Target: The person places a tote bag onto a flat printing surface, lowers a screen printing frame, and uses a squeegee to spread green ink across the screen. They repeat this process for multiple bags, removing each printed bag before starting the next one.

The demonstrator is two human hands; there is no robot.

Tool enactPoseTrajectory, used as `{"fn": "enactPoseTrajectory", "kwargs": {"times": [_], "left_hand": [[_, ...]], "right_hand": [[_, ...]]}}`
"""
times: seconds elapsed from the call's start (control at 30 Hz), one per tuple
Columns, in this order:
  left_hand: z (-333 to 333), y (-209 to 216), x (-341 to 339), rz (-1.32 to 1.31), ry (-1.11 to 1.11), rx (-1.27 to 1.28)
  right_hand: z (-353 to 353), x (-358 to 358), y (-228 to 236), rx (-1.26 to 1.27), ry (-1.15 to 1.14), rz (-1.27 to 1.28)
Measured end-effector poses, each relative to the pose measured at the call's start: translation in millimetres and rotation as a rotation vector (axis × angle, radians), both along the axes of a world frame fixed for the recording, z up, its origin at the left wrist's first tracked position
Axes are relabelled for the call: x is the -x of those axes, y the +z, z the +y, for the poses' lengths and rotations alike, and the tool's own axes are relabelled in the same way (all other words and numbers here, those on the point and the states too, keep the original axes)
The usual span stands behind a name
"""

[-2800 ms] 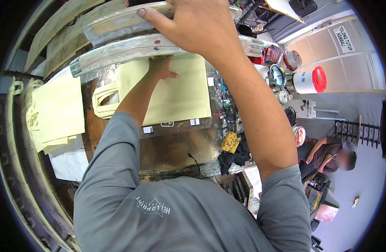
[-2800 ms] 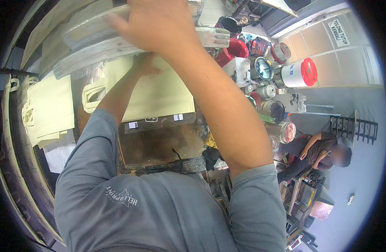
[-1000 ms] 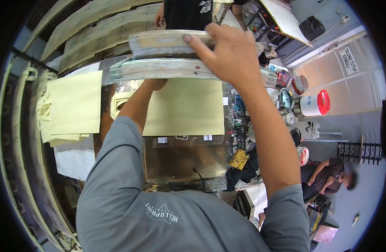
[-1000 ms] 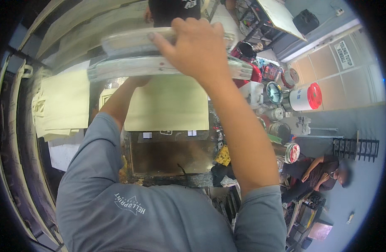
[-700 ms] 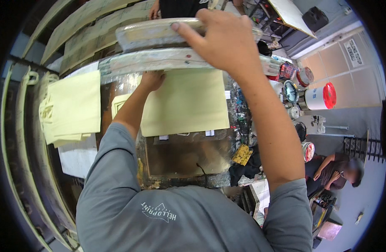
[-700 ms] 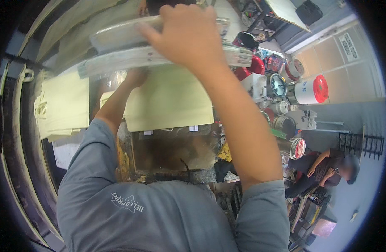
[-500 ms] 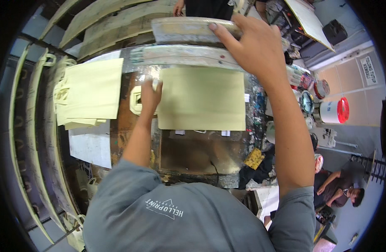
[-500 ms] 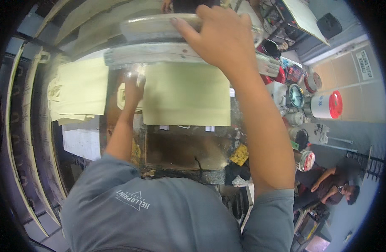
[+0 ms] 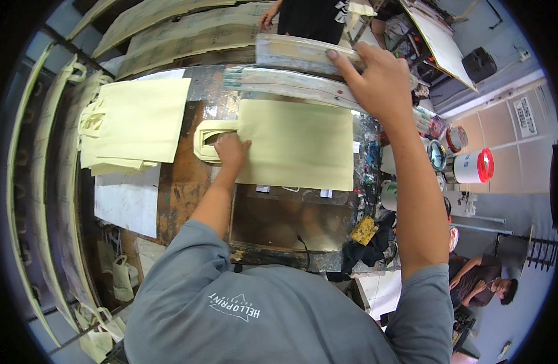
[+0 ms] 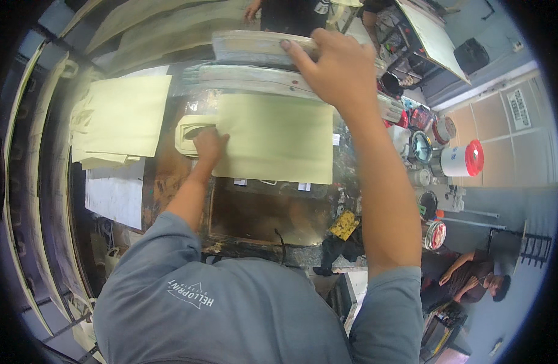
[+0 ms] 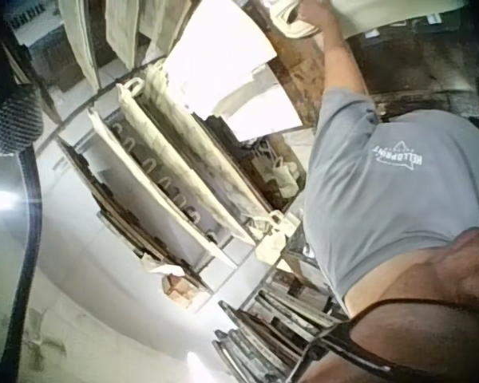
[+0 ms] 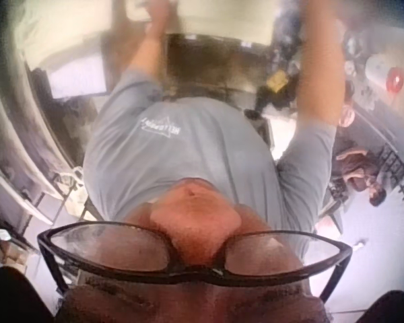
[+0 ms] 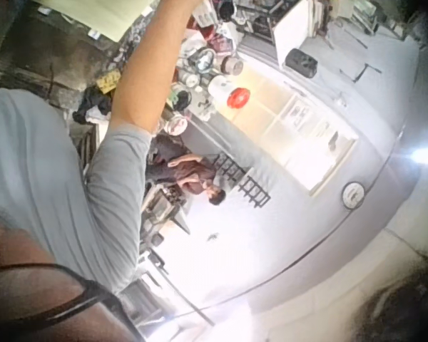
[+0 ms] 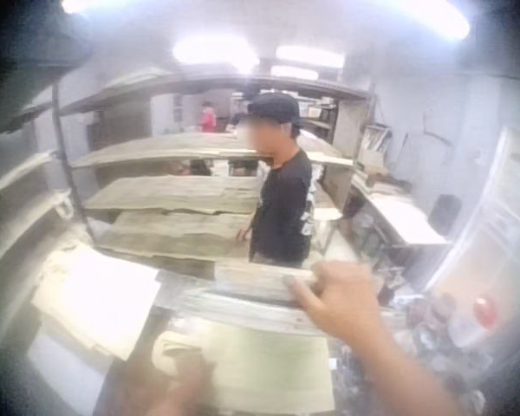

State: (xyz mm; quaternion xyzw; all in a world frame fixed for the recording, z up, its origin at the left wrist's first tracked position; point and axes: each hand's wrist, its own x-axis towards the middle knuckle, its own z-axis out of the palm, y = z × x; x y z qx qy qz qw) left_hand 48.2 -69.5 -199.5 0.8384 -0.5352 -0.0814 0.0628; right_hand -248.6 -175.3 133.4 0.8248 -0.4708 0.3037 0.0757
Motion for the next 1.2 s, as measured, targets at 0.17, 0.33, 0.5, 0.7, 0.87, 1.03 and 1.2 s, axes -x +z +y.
{"fn": "enactPoseTrajectory", "kwargs": {"times": [0.17, 0.33, 0.5, 0.7, 0.87, 1.03, 1.2], "left_hand": [[4.1, -22.2, -16.5, 0.018, -0.085, 0.163], [5.4, -14.6, -11.5, 0.008, -0.125, 0.145], [1.2, -18.6, -26.9, 0.112, -0.124, 0.164], [-15.4, -28.9, -46.5, 0.152, -0.225, -0.040], [-9.5, 14.3, -32.0, 0.127, -0.199, -0.074], [34.4, 180.7, 1.6, 0.895, -0.258, 0.255], [86.6, 264.8, 32.8, 2.294, 0.084, 0.324]], "right_hand": [[-5.3, -3.3, -5.8, 0.089, -0.013, 0.063], [0.1, 1.1, 8.8, -0.044, 0.005, -0.003], [-0.9, 0.1, 12.6, -0.045, 0.027, -0.059], [-13.0, 0.1, 2.7, 0.020, -0.043, 0.090], [-11.1, -2.1, 0.7, 0.010, -0.035, 0.081], [-11.7, 3.8, -3.8, 0.029, -0.057, 0.094], [55.9, 18.1, -47.5, -0.023, 0.012, 0.210]]}}
